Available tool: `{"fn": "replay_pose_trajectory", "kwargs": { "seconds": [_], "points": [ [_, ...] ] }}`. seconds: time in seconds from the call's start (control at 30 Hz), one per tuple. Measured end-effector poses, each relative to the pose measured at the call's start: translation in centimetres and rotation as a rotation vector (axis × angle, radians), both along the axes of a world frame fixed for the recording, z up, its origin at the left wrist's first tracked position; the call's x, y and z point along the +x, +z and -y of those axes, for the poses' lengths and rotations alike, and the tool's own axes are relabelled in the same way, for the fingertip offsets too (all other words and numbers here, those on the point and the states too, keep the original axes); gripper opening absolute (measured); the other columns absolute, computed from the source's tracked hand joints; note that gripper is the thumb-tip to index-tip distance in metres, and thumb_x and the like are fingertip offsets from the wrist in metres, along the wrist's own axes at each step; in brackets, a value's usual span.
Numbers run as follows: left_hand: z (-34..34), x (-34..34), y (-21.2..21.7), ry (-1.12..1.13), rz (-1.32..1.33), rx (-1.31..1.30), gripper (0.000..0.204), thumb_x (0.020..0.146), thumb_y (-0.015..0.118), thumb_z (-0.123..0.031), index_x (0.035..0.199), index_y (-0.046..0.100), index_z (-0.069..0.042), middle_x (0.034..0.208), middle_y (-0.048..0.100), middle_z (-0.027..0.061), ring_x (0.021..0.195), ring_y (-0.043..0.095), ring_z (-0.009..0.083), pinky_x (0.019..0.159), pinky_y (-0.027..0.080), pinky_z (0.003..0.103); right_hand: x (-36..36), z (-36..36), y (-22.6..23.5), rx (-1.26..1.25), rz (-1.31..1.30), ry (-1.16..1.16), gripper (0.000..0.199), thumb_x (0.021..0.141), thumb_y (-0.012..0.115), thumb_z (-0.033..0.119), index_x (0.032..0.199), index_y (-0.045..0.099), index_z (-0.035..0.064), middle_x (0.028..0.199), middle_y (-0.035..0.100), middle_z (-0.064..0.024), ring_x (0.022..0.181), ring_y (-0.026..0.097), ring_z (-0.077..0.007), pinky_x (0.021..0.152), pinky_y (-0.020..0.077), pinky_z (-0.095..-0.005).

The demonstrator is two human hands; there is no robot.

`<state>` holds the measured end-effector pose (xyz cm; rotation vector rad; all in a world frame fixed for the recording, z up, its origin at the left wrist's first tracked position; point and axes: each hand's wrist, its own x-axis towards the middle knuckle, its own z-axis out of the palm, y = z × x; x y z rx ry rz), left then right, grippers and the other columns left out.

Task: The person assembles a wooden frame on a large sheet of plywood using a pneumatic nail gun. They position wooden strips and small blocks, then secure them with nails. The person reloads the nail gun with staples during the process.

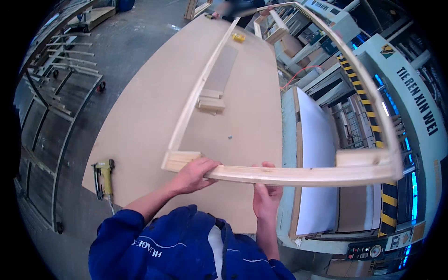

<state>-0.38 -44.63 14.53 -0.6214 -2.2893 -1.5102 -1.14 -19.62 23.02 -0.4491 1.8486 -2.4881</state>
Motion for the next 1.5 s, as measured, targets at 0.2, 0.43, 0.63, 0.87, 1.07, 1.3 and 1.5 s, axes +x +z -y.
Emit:
{"fn": "replay_pose_trajectory", "kwargs": {
  "seconds": [0.2, 0.43, 0.63, 0.87, 1.07, 1.3, 1.5],
  "points": [
    [1.0, 0.4, -6.6, -0.01, 0.106, -0.272, 0.041, 0.079, 0.075, -0.01, 0.118, 0.063, -0.007, 0.107, 0.066, 0.012, 0.104, 0.062, 0.0338, 0.089, 0.05, 0.045, 0.8, -4.1, -11.2, -0.254, 0.475, -0.141, 0.05, 0.101, 0.062, 0.015, 0.147, 0.048, 0.0011, 0.143, 0.056, -0.0111, 0.135, 0.051, -0.0233, 0.12, 0.0378, -0.044],
    [3.1, 1.3, -13.9, 0.185, 0.105, -0.663, 0.036, 0.077, 0.076, -0.013, 0.112, 0.067, -0.013, 0.116, 0.065, 0.0094, 0.13, 0.052, 0.0303, 0.121, 0.029, 0.053, -0.5, -2.2, -26.4, -0.466, 0.903, -0.121, 0.04, 0.099, 0.065, 0.013, 0.137, 0.058, 0.0006, 0.13, 0.062, -0.0126, 0.126, 0.056, -0.0262, 0.12, 0.0392, -0.043],
    [4.1, 1.8, -15.9, 0.226, 0.258, -0.828, 0.028, 0.078, 0.075, -0.017, 0.105, 0.072, -0.014, 0.122, 0.063, 0.0095, 0.139, 0.047, 0.0313, 0.126, 0.017, 0.061, -0.4, -0.3, -31.6, -0.542, 1.092, -0.17, 0.033, 0.1, 0.065, 0.011, 0.131, 0.06, -0.0014, 0.13, 0.063, -0.015, 0.129, 0.055, -0.0287, 0.123, 0.0366, -0.0448],
    [5.1, 2.4, -19.3, 0.239, 0.379, -0.908, 0.027, 0.075, 0.08, -0.022, 0.101, 0.076, -0.015, 0.117, 0.062, 0.0075, 0.129, 0.051, 0.029, 0.126, 0.016, 0.063, -0.3, -0.4, -34.9, -0.428, 1.211, 0.055, 0.034, 0.102, 0.065, 0.016, 0.129, 0.055, -0.0011, 0.136, 0.057, -0.018, 0.133, 0.052, -0.0296, 0.122, 0.0383, -0.0484],
    [4.4, 3.1, -21.2, 0.259, 0.35, -0.954, 0.026, 0.082, 0.072, -0.019, 0.107, 0.072, -0.011, 0.117, 0.061, 0.0102, 0.128, 0.051, 0.0298, 0.126, 0.015, 0.063, 0.0, -2.7, -33.8, 0.472, 1.088, 0.335, 0.032, 0.099, 0.071, 0.028, 0.113, 0.066, 0.0002, 0.107, 0.068, -0.0108, 0.097, 0.068, -0.021, 0.09, 0.0582, -0.0366],
    [1.5, 7.4, -21.2, 0.271, 0.186, -0.767, 0.056, 0.086, 0.062, -0.016, 0.14, 0.054, -0.003, 0.145, 0.052, 0.0203, 0.144, 0.04, 0.0367, 0.126, 0.018, 0.059, 2.3, -4.0, -30.5, 1.044, 0.296, 0.018, 0.028, 0.093, 0.072, 0.021, 0.11, 0.074, -0.0006, 0.087, 0.076, -0.0093, 0.081, 0.072, -0.0132, 0.073, 0.0574, -0.0286],
    [-0.5, 9.7, -21.4, 0.212, 0.377, -0.879, 0.085, 0.09, 0.067, -0.035, 0.157, 0.032, 0.003, 0.165, 0.031, 0.02, 0.155, 0.023, 0.0351, 0.127, 0.017, 0.053, 3.4, -5.1, -29.5, 1.26, 0.005, 0.161, 0.052, 0.086, 0.071, 0.015, 0.136, 0.06, 0.0048, 0.126, 0.068, -0.021, 0.115, 0.066, -0.0387, 0.101, 0.0517, -0.0455]
  ]
}}
